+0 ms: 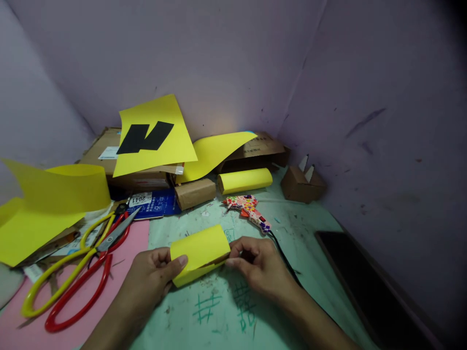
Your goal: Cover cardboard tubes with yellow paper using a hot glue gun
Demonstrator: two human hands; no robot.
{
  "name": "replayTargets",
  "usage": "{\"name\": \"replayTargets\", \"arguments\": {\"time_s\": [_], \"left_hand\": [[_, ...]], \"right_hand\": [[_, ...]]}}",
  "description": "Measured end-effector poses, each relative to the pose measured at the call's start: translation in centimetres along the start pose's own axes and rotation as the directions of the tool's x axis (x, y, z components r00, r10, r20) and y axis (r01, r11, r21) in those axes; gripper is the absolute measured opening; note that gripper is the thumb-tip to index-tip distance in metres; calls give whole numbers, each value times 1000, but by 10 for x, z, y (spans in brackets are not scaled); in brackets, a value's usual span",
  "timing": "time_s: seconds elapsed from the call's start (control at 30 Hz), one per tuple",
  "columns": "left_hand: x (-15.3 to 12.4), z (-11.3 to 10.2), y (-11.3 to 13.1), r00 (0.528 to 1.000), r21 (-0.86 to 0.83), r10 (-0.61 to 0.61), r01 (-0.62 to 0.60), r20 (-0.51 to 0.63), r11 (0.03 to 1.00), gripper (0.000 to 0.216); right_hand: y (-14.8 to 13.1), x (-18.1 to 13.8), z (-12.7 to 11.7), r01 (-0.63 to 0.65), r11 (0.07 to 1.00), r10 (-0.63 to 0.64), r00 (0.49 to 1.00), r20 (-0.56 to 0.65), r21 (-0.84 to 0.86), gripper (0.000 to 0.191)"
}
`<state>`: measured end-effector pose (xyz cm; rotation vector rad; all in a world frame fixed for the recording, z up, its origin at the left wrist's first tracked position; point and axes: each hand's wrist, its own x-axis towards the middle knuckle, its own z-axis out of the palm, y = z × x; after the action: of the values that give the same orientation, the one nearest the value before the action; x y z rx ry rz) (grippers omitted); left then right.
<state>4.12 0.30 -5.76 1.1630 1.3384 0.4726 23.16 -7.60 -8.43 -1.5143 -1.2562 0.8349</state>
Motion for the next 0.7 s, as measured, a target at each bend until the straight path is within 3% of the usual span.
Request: {"name": "replayTargets", "arguments": {"time_s": [0.17,0.27,0.37,0.57,0.7], "left_hand": [[4,-6,-4,997,-63,-11,16,70,998,39],[5,-7,-5,996,-86,-30,38,83,996,41],[3,-6,-5,995,-98,-34,43,92,994,44],[-1,0,-4,994,-92,-31,40,101,995,47],[-2,1,-6,996,-78,-18,25,88,997,46]], "right_hand": [[-1,0,10,-220,932,227,974,11,288,13],[-4,1,15,-281,862,302,953,18,421,16],[-7,0,18,-254,835,302,953,-21,488,17],[-10,-1,15,-155,882,253,953,-169,446,14],[-14,-2,17,-160,854,296,932,-208,496,17]]}}
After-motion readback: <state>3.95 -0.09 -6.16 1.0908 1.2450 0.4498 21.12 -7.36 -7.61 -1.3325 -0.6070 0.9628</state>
